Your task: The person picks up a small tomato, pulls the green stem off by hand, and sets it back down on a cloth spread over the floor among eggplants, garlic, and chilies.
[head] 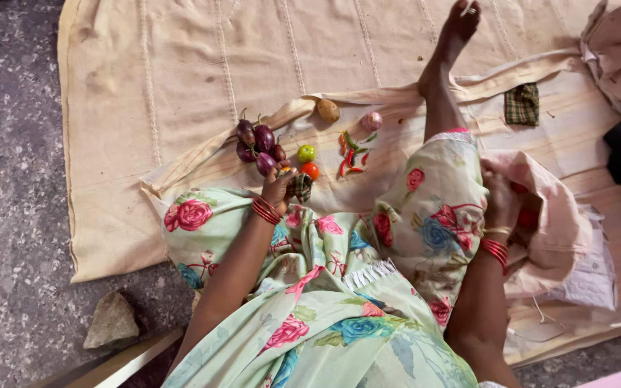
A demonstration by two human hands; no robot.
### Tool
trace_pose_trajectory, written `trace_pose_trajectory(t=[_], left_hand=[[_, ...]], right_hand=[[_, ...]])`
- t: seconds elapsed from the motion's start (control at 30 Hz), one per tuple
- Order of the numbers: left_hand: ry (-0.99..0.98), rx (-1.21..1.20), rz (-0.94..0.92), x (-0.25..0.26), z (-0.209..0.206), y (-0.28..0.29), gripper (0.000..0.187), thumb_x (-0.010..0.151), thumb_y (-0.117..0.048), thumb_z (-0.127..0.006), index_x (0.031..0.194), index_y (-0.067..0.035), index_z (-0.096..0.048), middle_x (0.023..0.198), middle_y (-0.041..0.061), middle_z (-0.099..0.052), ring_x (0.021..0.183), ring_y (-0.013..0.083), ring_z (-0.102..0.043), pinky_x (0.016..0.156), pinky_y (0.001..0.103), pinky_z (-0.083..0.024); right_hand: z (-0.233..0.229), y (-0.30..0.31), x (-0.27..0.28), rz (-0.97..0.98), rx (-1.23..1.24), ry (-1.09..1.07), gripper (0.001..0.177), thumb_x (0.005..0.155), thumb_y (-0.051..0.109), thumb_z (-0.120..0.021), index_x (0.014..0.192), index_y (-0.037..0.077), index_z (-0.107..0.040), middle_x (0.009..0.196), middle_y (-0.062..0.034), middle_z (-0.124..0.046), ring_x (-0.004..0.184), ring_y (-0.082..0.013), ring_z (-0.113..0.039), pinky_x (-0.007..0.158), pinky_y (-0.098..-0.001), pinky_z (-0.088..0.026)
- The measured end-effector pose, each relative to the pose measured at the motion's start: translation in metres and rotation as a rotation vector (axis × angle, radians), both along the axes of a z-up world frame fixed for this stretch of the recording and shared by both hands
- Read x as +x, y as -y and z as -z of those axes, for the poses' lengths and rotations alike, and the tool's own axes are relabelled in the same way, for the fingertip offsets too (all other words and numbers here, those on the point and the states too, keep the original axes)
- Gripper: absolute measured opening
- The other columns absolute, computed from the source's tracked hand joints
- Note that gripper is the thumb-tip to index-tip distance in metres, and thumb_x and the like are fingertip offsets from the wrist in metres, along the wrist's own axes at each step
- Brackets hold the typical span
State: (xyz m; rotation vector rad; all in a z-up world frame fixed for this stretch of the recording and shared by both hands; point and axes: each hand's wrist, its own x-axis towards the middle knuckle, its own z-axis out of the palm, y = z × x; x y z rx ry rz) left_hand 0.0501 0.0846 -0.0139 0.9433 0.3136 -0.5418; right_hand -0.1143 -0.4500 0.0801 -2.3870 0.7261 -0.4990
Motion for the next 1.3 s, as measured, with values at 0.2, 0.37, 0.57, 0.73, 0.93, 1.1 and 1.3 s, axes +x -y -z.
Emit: trace_pose_trajectory(t=[0.2,0.37,0.57,0.73,0.93,1.1,1.3], left_hand=[[-0.009,-0.029,0.045,-0.009,0.004,-0.007,0.043,0.09,-0.007,-0.073,0.126,-0.014,-0.052,0.1,0.01,-0.067,0.083,0.0251,-0.073,0.068,0.041,-0.064],[-0.015,-0.053,0.084,-0.015,-0.011,-0.002,0.044,0.091,-0.006,-0.073,0.129,-0.012,-0.051,0.104,0.014,-0.069,0.084,0.0255,-0.074,0.071,0.041,-0.065],[-0.028,-0.003,0.171,-0.028,0.007,-0.008,0.038,0.09,-0.008,-0.074,0.123,-0.013,-0.056,0.097,0.013,-0.067,0.074,0.0236,-0.071,0.061,0.041,-0.061],[0.039,0.129,0.274,-0.028,0.038,0.004,0.037,0.091,-0.005,-0.073,0.124,-0.014,-0.059,0.094,0.009,-0.067,0.071,0.0183,-0.068,0.062,0.036,-0.059],[-0.033,0.004,0.133,-0.042,0.034,0.021,0.034,0.092,-0.005,-0.073,0.121,-0.014,-0.057,0.093,0.006,-0.065,0.072,0.0208,-0.069,0.061,0.042,-0.062],[-0.038,-0.063,0.125,-0.048,0.008,0.019,0.036,0.092,-0.006,-0.071,0.123,-0.015,-0.056,0.096,0.009,-0.068,0.075,0.0224,-0.072,0.063,0.041,-0.063],[-0.053,-0.056,0.079,-0.048,0.003,0.011,0.038,0.091,-0.006,-0.071,0.124,-0.016,-0.055,0.097,0.009,-0.069,0.076,0.0218,-0.072,0.064,0.041,-0.064]], right_hand=[[0.033,0.03,0.023,0.173,-0.121,-0.166,0.038,0.098,0.023,-0.065,0.134,0.01,-0.066,0.128,-0.0156,-0.069,0.119,-0.0318,-0.063,0.101,-0.0449,-0.048],[0.031,0.026,0.01,0.225,-0.154,-0.194,0.041,0.092,0.025,-0.067,0.131,0.011,-0.066,0.126,-0.0156,-0.07,0.116,-0.0323,-0.063,0.1,-0.0469,-0.047],[0.032,0.039,0.02,0.271,-0.203,-0.272,0.044,0.086,0.027,-0.07,0.128,0.013,-0.067,0.124,-0.0155,-0.07,0.113,-0.0329,-0.064,0.097,-0.0493,-0.047],[0.011,0.059,0.043,0.336,-0.301,-0.321,0.047,0.08,0.029,-0.072,0.125,0.015,-0.067,0.122,-0.0155,-0.07,0.111,-0.0334,-0.064,0.095,-0.0513,-0.047],[-0.038,-0.013,0.071,0.124,-0.505,0.028,0.051,0.073,0.031,-0.074,0.121,0.016,-0.068,0.121,-0.0154,-0.07,0.108,-0.0341,-0.064,0.093,-0.0537,-0.047],[-0.007,-0.151,0.094,-0.653,-0.141,-0.427,0.054,0.067,0.032,-0.076,0.118,0.018,-0.068,0.119,-0.0154,-0.071,0.106,-0.0346,-0.064,0.091,-0.0557,-0.047],[0.085,-0.1,0.155,-0.153,-0.879,-0.521,0.028,0.08,0.018,-0.063,0.101,0.003,-0.073,0.11,-0.0136,-0.068,0.108,-0.0328,-0.063,0.097,-0.0507,-0.048]])
